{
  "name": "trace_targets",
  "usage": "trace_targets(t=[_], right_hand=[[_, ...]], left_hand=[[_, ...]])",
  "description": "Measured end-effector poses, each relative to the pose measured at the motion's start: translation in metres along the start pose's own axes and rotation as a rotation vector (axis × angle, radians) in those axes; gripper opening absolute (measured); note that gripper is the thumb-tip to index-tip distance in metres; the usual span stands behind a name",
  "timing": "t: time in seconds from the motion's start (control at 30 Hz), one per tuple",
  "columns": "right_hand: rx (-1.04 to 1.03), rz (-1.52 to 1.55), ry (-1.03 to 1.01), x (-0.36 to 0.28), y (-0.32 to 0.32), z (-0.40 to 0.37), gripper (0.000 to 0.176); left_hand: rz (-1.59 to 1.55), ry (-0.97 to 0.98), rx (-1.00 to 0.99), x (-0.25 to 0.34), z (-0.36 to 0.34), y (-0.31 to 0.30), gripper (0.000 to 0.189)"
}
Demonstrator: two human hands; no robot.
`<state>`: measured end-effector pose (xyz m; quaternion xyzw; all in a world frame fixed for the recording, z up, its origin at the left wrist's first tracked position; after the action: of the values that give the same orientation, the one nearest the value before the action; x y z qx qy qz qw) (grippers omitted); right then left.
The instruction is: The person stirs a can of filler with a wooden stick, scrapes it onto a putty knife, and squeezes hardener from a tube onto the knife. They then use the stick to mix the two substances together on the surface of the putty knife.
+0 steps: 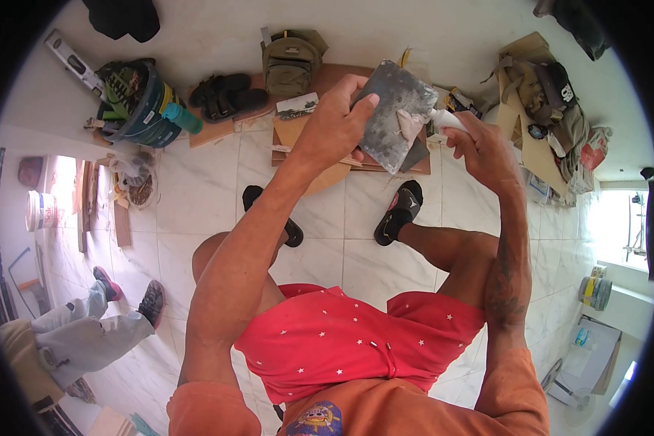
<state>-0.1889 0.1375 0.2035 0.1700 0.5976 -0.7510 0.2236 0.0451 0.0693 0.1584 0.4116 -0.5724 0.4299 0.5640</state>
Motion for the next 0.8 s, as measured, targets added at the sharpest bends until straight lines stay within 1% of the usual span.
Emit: trace_targets(t=[0.27, 0.43, 0.63, 0.73, 0.8], right_hand=[[-0.002, 0.014, 0.037, -0.0062, -0.0008, -0.0001, 0.016], [0.011, 0.062, 0.010, 0.0013, 0.0016, 0.0006, 0.016], [0.000, 0.035, -0.002, 0.0017, 0.0009, 0.0011, 0.017], [-0.044, 0.079, 0.039, 0.0028, 0.0000, 0.0017, 0.018], [-0.059, 0.224, 0.096, 0.0029, 0.0012, 0.0000, 0.019]], left_hand=[[-0.019, -0.012, 0.002, 0.0018, -0.0008, -0.0006, 0.033], [-0.016, 0.006, 0.011, -0.0012, 0.0007, -0.0016, 0.034], [-0.010, -0.003, 0.015, -0.0011, 0.0006, -0.0027, 0.035], [0.003, -0.011, 0.022, 0.0001, 0.0007, -0.0039, 0.035], [0.009, -0.019, 0.027, 0.0013, -0.0001, -0.0044, 0.035]])
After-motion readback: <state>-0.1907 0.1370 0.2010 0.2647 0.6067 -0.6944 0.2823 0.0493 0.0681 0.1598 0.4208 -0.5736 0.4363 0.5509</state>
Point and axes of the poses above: each hand's wrist, its own z-axis towards the middle knuckle, its own y-axis out of the palm, x = y × z, the point moved 3 cm from there along z, towards the middle knuckle, and after that the axes turned 11 degrees about x, right-handed, at the moved point
